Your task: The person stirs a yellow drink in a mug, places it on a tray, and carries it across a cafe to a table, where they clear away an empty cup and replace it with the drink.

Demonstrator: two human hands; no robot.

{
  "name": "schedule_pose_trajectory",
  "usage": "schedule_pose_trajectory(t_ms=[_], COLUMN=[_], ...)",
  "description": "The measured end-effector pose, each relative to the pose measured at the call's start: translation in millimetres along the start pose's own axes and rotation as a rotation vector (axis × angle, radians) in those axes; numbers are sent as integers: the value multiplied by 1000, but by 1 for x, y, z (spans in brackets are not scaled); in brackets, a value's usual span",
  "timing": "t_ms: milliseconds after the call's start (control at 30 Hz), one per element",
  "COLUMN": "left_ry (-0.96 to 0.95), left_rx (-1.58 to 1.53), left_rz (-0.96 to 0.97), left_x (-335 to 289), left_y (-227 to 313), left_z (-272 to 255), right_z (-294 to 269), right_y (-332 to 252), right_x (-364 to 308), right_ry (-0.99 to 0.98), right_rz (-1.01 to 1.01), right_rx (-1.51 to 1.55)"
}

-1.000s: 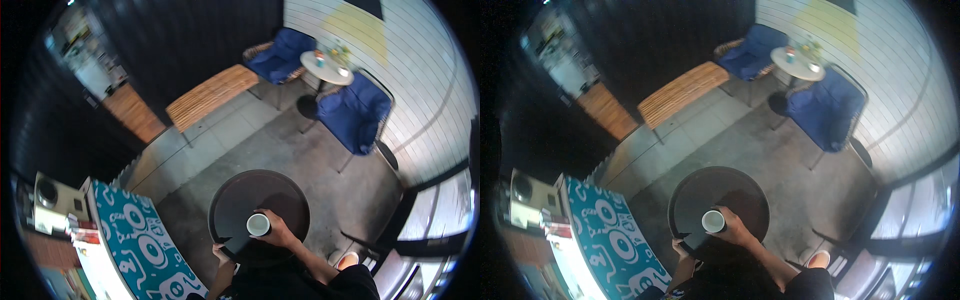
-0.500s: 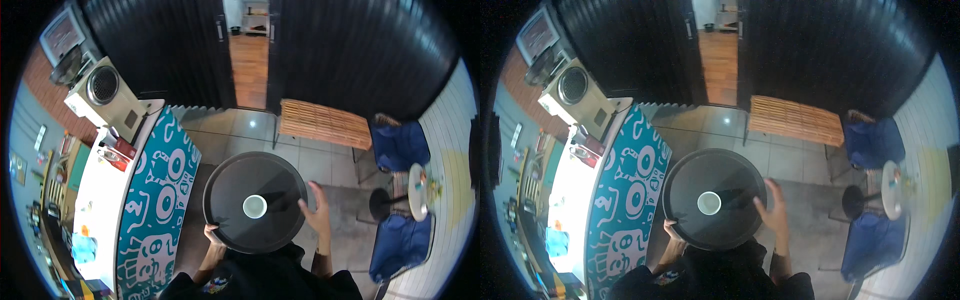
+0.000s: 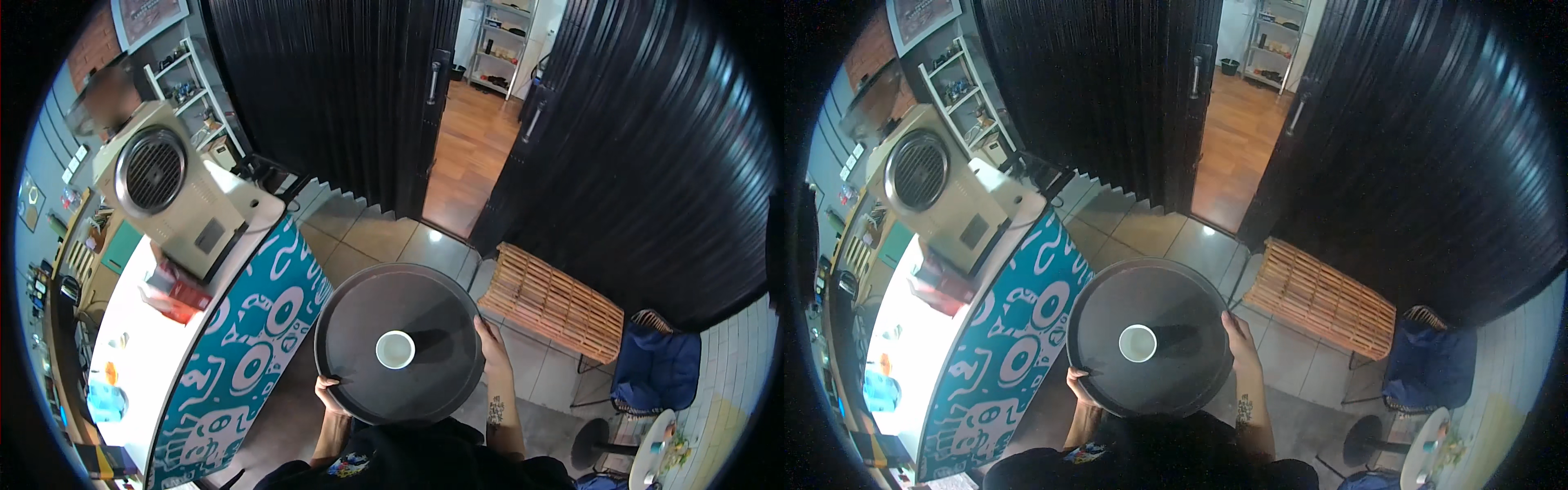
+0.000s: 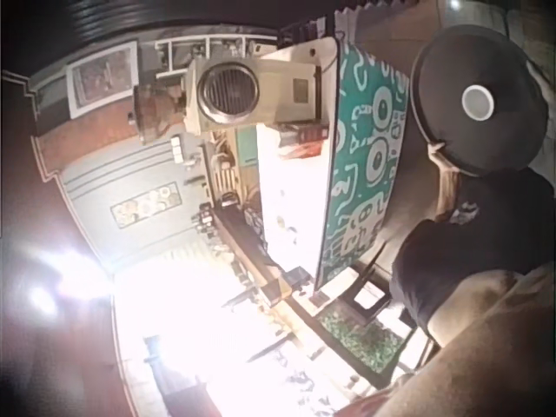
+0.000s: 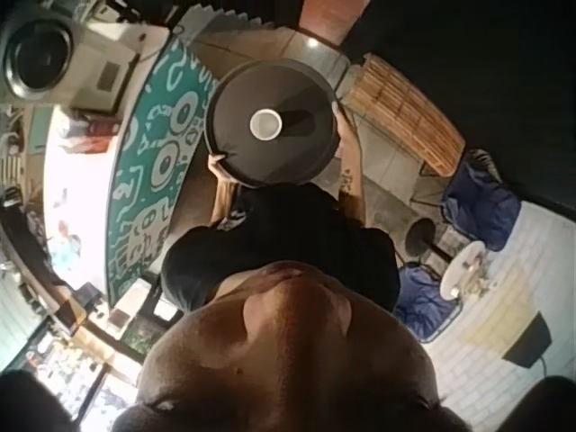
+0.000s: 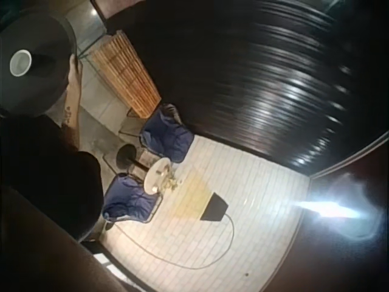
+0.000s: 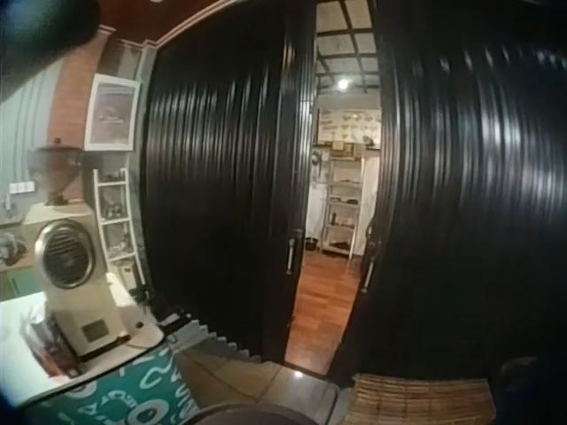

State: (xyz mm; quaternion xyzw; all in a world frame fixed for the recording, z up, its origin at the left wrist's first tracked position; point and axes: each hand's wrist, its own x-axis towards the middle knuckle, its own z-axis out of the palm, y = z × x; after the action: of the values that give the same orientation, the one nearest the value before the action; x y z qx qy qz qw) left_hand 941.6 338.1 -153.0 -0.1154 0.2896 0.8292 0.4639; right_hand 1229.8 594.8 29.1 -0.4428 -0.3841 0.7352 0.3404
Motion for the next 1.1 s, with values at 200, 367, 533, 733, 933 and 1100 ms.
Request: schedule_pose_trajectory(t_ms=[200,367,533,733,933,1100], left_ry=[3,184,51,263,112,343], left_rx=[254,355,356,353,132,311], left_rz=[-262,-209,-128,-143,57,456], left_x=[78,189,278,416,545,600], left_y=[30,48,76,88,104,141], left_z=[218,311,371,413,362,387], right_z=[32,41,92,127,231,333], right_y=[-56,-84,-126,-138,-188,-202], right_x=[118,236,334,520,672,791], right_ry=[273,293,350,325,-142,-217], right_rz=[-44,-117,-108,-93,-159,12], right_rx=[-110,-84,-148,-213,-205,-292])
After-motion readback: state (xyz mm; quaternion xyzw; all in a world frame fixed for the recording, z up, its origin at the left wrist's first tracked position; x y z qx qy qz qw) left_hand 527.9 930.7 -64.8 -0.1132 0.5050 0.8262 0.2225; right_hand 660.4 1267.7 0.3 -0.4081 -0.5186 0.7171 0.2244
